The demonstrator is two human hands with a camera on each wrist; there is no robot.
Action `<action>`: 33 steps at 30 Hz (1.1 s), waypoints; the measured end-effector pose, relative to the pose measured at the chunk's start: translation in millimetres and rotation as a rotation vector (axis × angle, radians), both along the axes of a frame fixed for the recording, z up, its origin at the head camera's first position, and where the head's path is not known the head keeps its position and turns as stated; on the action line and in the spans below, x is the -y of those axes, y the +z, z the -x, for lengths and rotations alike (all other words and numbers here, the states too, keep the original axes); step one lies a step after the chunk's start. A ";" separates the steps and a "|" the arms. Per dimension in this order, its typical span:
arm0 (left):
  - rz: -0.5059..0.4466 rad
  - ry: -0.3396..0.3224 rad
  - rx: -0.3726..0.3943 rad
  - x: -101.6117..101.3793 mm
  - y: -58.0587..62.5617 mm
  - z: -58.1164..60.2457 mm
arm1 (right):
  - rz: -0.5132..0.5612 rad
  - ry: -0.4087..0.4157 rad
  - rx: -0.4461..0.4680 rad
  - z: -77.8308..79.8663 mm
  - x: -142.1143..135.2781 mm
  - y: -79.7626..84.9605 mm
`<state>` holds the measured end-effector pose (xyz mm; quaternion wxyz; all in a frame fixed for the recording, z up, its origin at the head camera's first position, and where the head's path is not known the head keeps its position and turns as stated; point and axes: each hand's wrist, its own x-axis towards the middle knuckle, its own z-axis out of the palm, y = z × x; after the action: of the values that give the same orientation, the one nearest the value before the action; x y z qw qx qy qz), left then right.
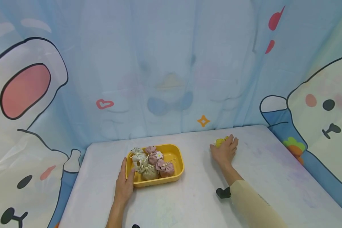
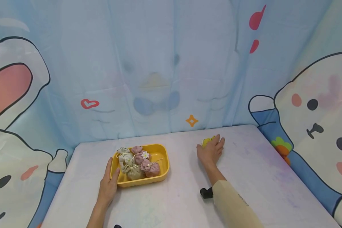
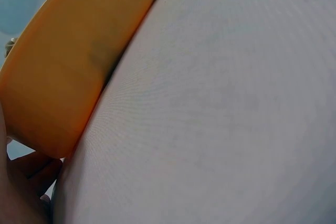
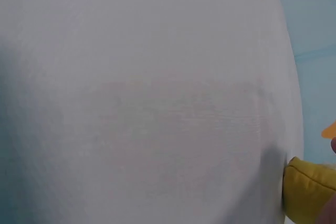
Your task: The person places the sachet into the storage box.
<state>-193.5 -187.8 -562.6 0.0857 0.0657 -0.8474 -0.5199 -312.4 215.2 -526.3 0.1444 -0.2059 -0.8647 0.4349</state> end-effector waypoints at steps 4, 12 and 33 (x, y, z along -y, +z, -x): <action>0.003 0.001 0.006 0.1 0.4 -0.1 | 0.006 0.017 0.029 -0.9 -1.7 -2.6; 0.007 0.002 -0.019 -1.0 0.7 -0.6 | -0.022 0.057 0.022 -1.2 -3.1 -5.8; 0.007 0.014 -0.018 -2.4 1.6 0.4 | 0.034 0.073 -0.116 -1.1 3.4 -12.7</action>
<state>-193.9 -185.3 -561.0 0.0973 0.0663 -0.8478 -0.5170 -311.3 211.8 -539.0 0.1748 -0.1510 -0.8542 0.4658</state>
